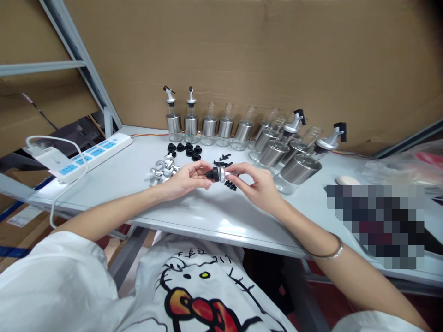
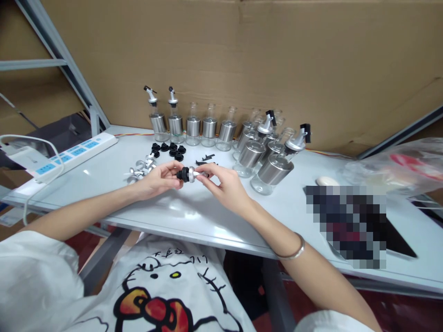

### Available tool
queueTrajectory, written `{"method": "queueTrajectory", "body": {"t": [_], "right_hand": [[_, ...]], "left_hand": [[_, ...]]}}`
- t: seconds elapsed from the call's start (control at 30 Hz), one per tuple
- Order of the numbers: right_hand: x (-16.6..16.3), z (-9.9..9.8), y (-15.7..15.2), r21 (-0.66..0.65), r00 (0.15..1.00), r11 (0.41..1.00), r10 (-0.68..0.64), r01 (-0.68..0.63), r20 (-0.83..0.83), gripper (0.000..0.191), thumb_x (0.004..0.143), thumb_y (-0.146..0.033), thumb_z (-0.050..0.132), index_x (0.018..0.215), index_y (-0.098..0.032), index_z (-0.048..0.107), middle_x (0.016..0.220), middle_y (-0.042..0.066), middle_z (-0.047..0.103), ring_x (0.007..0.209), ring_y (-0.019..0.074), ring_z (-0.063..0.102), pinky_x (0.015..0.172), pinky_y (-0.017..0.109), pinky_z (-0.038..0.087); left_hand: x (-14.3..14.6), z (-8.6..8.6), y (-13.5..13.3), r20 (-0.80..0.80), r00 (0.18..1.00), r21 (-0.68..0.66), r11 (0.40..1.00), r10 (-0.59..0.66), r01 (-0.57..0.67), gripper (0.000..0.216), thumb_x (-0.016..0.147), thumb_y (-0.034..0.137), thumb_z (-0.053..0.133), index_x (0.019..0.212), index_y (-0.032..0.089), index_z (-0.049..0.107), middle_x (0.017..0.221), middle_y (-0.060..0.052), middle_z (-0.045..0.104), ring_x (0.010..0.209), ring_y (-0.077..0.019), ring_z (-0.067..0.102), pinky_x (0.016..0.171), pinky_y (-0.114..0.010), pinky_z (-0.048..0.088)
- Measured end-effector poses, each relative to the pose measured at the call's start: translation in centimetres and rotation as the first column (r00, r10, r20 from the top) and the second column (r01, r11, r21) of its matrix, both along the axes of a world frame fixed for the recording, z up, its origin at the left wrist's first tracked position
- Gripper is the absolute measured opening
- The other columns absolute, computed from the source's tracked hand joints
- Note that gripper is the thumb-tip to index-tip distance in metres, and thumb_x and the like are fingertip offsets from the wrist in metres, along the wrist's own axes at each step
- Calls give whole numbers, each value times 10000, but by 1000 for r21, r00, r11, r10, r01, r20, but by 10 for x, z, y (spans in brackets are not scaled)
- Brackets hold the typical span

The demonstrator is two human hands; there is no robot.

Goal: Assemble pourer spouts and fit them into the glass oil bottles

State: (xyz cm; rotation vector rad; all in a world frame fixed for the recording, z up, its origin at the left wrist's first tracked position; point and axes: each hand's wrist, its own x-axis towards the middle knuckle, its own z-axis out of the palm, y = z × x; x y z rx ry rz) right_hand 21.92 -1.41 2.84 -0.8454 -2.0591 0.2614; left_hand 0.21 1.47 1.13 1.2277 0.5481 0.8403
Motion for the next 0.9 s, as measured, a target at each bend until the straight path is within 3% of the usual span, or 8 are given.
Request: {"method": "queueTrajectory", "body": {"t": [0.1, 0.2, 0.27, 0.67, 0.9], "right_hand": [[0, 0, 0, 36, 1000, 999, 18, -19, 22, 94, 899, -214, 587, 962, -188, 653, 852, 22, 730, 698, 127, 655, 583, 221, 514], [0, -1, 0, 110, 997, 992, 53, -58, 49, 86, 894, -189, 597, 966, -182, 645, 868, 31, 737, 727, 134, 674, 627, 229, 531], [0, -2, 1, 165, 994, 983, 72, -84, 79, 86, 893, -181, 601, 970, -181, 640, 882, 42, 740, 756, 146, 687, 672, 248, 544], [3, 2, 1, 238, 987, 963, 103, -129, 122, 104, 885, -143, 603, 980, -179, 627, 894, 56, 729, 818, 163, 685, 737, 292, 558], [2, 0, 3, 217, 982, 965, 117, -147, 145, 97, 897, -155, 589, 984, -179, 624, 889, 59, 718, 820, 165, 671, 738, 303, 552]], "left_hand": [[-1, -1, -3, -133, 987, 234, 970, 95, -62, 311, 708, 249, 752, 927, 173, 544, 831, -1, 605, 698, -96, 561, 690, -251, 442], [-2, -3, -7, -212, 941, 525, 843, 263, -117, 242, 765, 257, 688, 937, 169, 543, 888, -18, 589, 808, -122, 550, 761, -267, 446], [-2, -4, -9, -248, 906, 632, 766, 344, -118, 213, 785, 273, 658, 930, 171, 540, 887, -19, 576, 826, -129, 527, 750, -264, 441], [-2, 0, -12, -374, 799, 760, 650, 471, -28, 240, 849, 385, 560, 955, 178, 502, 860, -13, 593, 734, -135, 525, 669, -268, 412], [-6, 2, -11, -454, 712, 856, 485, 535, 182, 277, 927, 376, 419, 1024, 159, 561, 824, -26, 626, 732, -163, 498, 808, -352, 353]]}}
